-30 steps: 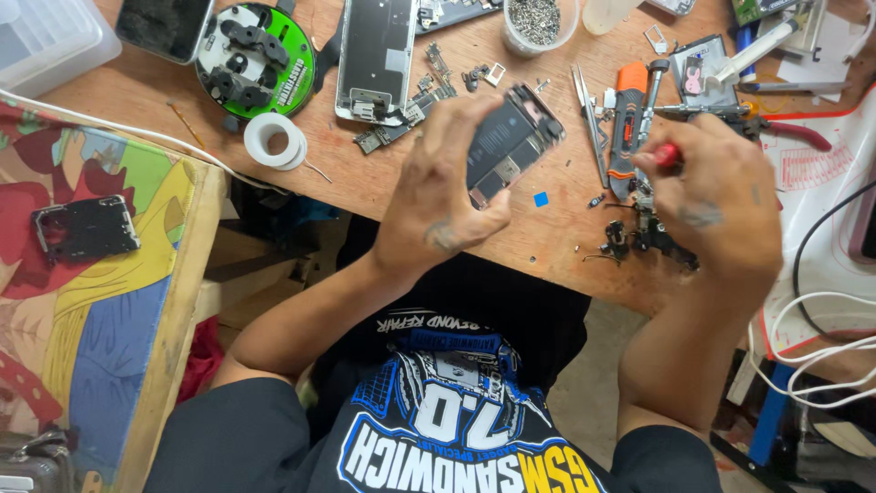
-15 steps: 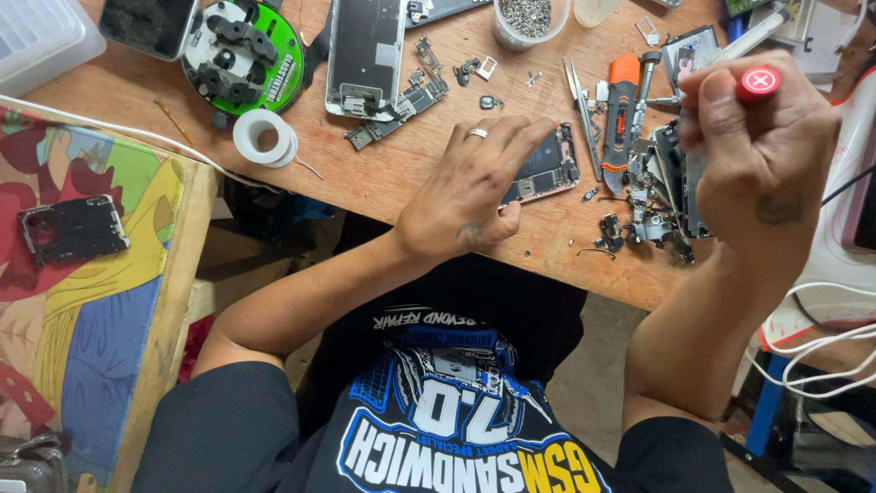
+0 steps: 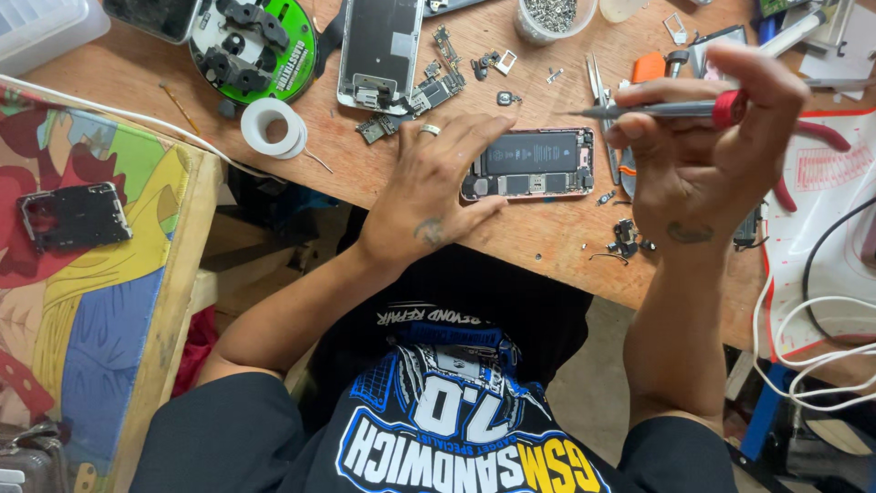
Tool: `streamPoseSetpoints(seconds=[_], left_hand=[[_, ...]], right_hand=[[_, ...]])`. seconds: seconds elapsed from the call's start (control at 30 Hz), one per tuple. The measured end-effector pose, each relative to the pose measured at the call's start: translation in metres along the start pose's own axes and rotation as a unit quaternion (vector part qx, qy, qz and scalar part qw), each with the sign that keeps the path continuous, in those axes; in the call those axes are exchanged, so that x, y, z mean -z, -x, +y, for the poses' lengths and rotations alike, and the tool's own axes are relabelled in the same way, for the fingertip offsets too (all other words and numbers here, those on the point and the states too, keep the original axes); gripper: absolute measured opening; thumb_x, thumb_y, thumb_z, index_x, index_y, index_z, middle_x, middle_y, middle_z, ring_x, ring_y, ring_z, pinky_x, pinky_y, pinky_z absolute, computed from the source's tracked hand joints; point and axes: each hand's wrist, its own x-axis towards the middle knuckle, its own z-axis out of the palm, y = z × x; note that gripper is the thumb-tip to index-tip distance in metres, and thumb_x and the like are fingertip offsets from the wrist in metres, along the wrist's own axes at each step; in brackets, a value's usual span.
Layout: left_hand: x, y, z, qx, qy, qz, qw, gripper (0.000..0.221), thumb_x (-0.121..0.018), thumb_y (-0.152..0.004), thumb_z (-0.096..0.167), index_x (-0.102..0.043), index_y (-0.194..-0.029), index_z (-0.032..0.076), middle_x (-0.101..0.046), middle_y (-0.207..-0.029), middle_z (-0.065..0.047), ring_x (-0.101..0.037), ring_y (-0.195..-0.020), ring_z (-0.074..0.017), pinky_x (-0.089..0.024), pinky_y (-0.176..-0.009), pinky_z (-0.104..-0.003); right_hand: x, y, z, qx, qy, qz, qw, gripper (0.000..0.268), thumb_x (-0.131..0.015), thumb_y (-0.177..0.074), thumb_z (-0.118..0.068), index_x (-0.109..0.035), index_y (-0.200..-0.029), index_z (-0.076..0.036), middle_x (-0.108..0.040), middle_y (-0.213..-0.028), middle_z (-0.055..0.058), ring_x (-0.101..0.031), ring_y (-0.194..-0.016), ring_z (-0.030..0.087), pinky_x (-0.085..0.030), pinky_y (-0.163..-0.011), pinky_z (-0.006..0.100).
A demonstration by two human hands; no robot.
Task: The person disassembles a smartphone by removing the screen and internal components using a screwdriver and pry tool. They then reassemble the phone by reconnecting cables and securing the battery and back cover.
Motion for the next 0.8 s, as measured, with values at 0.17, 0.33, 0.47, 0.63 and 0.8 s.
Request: streamPoseSetpoints(seconds=[0.17,0.33,0.47,0.63,0.8], left_hand=[[0.002,-0.005,-0.002,-0.027,0.039,0.041,0.998,0.085,-0.084,-0.079,0.022,-0.044,-0.151,0.004,-0.053,-0.146,-0.016,-0.047,-0.140,-0.0344,-0.031,-0.119,-0.045],[0.002,0.002,-0.004,0.007,0.032,0.048,0.998,0.083,-0.085,-0.076,0.018,-0.045,-0.148,0.004,-0.052,-0.141,-0.018,-0.045,-0.135,-0.0360,-0.033,-0.119,-0.047],[0.001,0.001,-0.007,0.009,0.035,0.048,0.998,0.078,-0.082,-0.080,0.016,-0.046,-0.148,0.004,-0.052,-0.141,-0.018,-0.044,-0.137,-0.0358,-0.033,-0.120,-0.047],[-0.002,-0.003,-0.004,0.002,0.026,0.048,0.999,0.076,-0.080,-0.081,0.018,-0.047,-0.148,0.005,-0.051,-0.141,-0.019,-0.044,-0.136,-0.0356,-0.034,-0.118,-0.046],[-0.002,-0.002,-0.002,0.009,0.031,0.042,0.999,0.076,-0.079,-0.081,0.020,-0.047,-0.149,0.006,-0.050,-0.141,-0.018,-0.045,-0.135,-0.0340,-0.035,-0.115,-0.045]], right_hand=[[-0.013,0.008,0.010,0.069,0.021,0.001,0.997,0.061,-0.074,-0.112,-0.007,-0.032,-0.157,-0.011,-0.068,-0.121,0.020,-0.078,-0.096,0.025,-0.066,-0.083,0.031],[-0.038,0.006,0.017,0.125,0.009,-0.049,0.991,0.059,-0.072,-0.111,-0.002,-0.035,-0.156,-0.006,-0.068,-0.114,0.017,-0.076,-0.096,0.025,-0.067,-0.084,0.034],[-0.049,0.001,0.008,0.154,0.067,-0.069,0.983,0.057,-0.075,-0.107,0.001,-0.038,-0.152,-0.003,-0.071,-0.110,0.016,-0.076,-0.097,0.023,-0.065,-0.082,0.032],[-0.053,-0.004,-0.003,0.132,0.102,-0.077,0.983,0.054,-0.074,-0.110,0.002,-0.040,-0.152,-0.004,-0.072,-0.108,0.018,-0.076,-0.100,0.021,-0.064,-0.086,0.031],[-0.053,-0.005,-0.003,0.135,0.109,-0.074,0.982,0.052,-0.074,-0.108,0.002,-0.042,-0.149,-0.003,-0.071,-0.109,0.020,-0.076,-0.101,0.022,-0.063,-0.083,0.031]])
